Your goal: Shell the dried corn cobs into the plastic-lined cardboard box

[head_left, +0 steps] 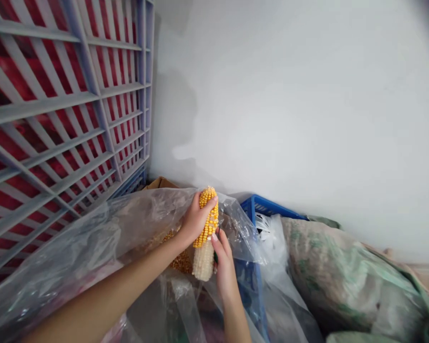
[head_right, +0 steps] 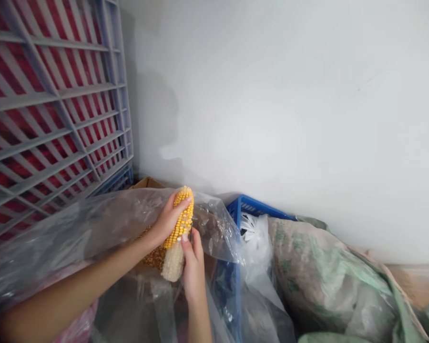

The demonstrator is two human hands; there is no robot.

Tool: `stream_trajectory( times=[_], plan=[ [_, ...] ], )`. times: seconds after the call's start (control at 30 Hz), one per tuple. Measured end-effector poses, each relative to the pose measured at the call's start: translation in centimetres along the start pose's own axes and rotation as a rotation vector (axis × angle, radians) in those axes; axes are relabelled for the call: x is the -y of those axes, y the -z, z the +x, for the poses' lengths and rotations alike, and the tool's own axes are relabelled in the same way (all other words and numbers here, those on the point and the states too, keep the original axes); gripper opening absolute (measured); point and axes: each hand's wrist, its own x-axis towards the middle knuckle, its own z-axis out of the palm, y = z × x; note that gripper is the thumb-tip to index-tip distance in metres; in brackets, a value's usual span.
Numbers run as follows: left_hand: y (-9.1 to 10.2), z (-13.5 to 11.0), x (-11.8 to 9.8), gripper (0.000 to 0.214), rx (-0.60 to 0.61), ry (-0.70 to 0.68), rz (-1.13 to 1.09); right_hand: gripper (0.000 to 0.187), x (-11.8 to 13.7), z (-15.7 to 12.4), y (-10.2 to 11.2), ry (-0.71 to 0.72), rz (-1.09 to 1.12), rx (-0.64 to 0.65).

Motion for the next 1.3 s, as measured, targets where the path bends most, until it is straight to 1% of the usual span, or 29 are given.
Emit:
stream_trajectory(
  times=[0.07,0.13,0.2,0.27,0.33,0.47,0.6,0.7,0.83,0.9,0.97,1.03,1.07,1.17,1.23,1.3],
  plan=[
    [0.3,0.2,-0.1,0.038,0.011,0.022,0.093,0.056,-0.2,0.2,-0.4,0.049,0.025,-0.03],
    [0.5,0.5,-0.1,0.04,0.014,0.018,0.171,0.056,-0.4,0.3,-0.6,0.103,0.015,-0.001],
    [0.6,0.6,-0.1,0.042,0.014,-0.018,0.221,0.058,-0.5,0.2,-0.6,0.137,-0.084,0.01],
    [0.6,0.6,0.0,0.043,0.01,-0.054,0.255,0.059,-0.5,0.1,-0.6,0.173,-0.242,-0.015],
    [0.6,0.5,-0.1,0.043,0.014,-0.079,0.277,0.057,-0.5,0.2,-0.6,0.218,-0.346,-0.023],
    [0.6,0.2,-0.3,0.042,0.039,-0.095,0.306,0.05,-0.8,0.6,-0.6,0.294,-0.353,-0.002],
    [0.6,0.2,-0.2,0.045,0.02,-0.072,0.316,0.051,-1.0,1.0,-0.5,0.304,-0.395,-0.032],
    [0.6,0.3,-0.1,0.045,0.032,-0.091,0.31,0.053,-0.9,1.1,-0.4,0.325,-0.471,-0.051],
    [0.6,0.4,-0.3,0.04,0.022,-0.102,0.303,0.051,-0.3,0.7,-0.2,0.358,-0.536,-0.001],
    [0.6,0.4,-0.4,0.038,0.018,-0.086,0.289,0.049,0.1,0.4,0.0,0.345,-0.494,-0.001],
    [0.6,0.3,-0.5,0.037,0.027,-0.083,0.289,0.052,0.4,0.2,0.1,0.285,-0.403,0.003],
    [0.5,0.1,-0.5,0.038,0.05,-0.108,0.318,0.054,0.4,0.1,0.1,0.22,-0.334,0.017],
    [0.5,0.0,-0.5,0.038,0.066,-0.127,0.343,0.053,0.3,0.1,0.0,0.209,-0.331,0.011],
    [0.3,-0.6,-0.3,0.039,0.112,-0.17,0.427,0.05,0.0,0.3,-0.3,0.245,-0.384,-0.077],
    [0.2,-0.8,-0.3,0.039,0.117,-0.173,0.454,0.05,-0.3,0.4,-0.6,0.258,-0.395,-0.115],
    [0.2,-1.0,-0.4,0.038,0.111,-0.16,0.457,0.051,-0.4,0.5,-0.7,0.261,-0.403,-0.125]
  ],
)
